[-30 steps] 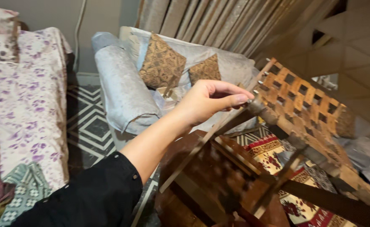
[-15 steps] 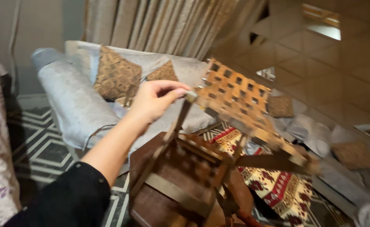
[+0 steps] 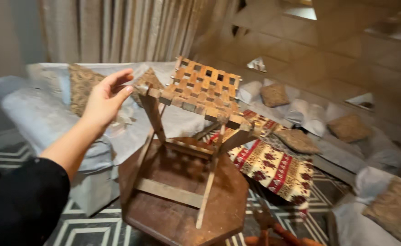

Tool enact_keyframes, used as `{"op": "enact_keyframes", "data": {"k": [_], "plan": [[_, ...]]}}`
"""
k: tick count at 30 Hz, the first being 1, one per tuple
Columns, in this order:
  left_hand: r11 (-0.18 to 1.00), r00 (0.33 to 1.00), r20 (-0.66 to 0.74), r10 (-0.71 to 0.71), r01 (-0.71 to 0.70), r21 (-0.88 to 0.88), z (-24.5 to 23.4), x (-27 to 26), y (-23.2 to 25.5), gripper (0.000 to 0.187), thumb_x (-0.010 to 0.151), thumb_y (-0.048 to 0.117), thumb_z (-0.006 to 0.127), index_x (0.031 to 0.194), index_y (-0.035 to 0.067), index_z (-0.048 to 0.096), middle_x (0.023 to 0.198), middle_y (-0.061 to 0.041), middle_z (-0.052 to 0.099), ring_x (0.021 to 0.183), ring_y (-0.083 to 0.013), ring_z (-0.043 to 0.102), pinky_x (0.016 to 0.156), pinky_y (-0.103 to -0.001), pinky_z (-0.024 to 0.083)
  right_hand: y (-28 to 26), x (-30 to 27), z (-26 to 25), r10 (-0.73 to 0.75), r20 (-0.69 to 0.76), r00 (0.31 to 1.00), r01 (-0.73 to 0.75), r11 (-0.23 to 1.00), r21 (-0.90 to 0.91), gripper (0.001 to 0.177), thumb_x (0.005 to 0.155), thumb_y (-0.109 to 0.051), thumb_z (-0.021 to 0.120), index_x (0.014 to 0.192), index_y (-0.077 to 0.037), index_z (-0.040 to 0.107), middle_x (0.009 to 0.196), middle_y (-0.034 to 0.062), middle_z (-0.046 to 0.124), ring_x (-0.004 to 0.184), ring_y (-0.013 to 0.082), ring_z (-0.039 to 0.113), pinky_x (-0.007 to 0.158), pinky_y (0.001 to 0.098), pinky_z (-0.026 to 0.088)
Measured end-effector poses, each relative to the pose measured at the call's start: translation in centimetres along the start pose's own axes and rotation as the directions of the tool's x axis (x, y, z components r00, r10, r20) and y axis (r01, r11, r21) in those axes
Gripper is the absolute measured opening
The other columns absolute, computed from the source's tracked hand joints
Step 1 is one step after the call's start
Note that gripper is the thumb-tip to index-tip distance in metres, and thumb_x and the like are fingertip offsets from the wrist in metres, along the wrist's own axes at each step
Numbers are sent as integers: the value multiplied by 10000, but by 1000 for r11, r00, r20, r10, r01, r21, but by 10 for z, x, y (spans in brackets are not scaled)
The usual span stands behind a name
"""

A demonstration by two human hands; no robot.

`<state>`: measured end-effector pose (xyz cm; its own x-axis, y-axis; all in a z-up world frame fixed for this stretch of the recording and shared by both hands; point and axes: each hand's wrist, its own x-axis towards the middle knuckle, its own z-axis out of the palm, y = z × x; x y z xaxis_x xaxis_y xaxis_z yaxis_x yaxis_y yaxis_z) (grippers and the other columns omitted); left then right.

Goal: The person uses pliers to tighten or adjust metal fasteners on a wooden folding stool with a woven seat. They repeatedly grip and manipulate the fasteners at the frame joints while holding the stool steady.

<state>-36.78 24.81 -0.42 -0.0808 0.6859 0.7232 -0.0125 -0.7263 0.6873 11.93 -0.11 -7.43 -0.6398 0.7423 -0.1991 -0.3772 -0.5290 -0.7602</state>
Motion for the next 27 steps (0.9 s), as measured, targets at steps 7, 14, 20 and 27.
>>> {"op": "enact_keyframes", "data": {"k": [7, 14, 20, 27], "plan": [[941, 868, -410, -281, 333, 58, 13, -109, 0, 356, 981, 146, 593, 1323, 48, 583, 972, -76, 646, 738, -116, 525, 637, -249, 433, -37, 40, -41, -144, 250, 957, 154, 988, -21, 760, 857, -62, 713, 1520, -78, 343, 1208, 211, 567, 1083, 365, 636, 944, 488, 522], [929, 916, -175, -360, 369, 23, 185, -168, 33, 337, 756, 96, 859, 1036, 46, 679, 878, -54, 744, 768, -111, 674, 704, -257, 563, -104, 60, -92, -213, 180, 960, 250, 943, -218, 767, 863, -47, 730, 1526, -100, 347, 1191, 194, 563, 1070, 365, 632, 926, 491, 528], [670, 869, -281, 406, -74, 738, 228, -132, 85, 567, 736, 141, 839, 1217, 41, 556, 1252, -162, 594, 1205, -371, 544, 1031, -453, 428, -142, 110, -68, -615, -43, 787, 469, 643, -606, 577, 858, -40, 827, 1341, -22, 512, 905, 90, 589, 762, 187, 569, 646, 351, 487], [316, 864, 160, 477, -339, 886, 206, -99, 108, 685, 696, 139, 837, 1335, 112, 593, 1380, -91, 587, 1379, -334, 487, 1202, -548, 256, -137, 154, 25, -730, 438, 525, 691, 67, -719, 606, 677, -88, 960, 1125, -91, 553, 1155, -14, 658, 649, 20, 443, 547, 197, 399]]}}
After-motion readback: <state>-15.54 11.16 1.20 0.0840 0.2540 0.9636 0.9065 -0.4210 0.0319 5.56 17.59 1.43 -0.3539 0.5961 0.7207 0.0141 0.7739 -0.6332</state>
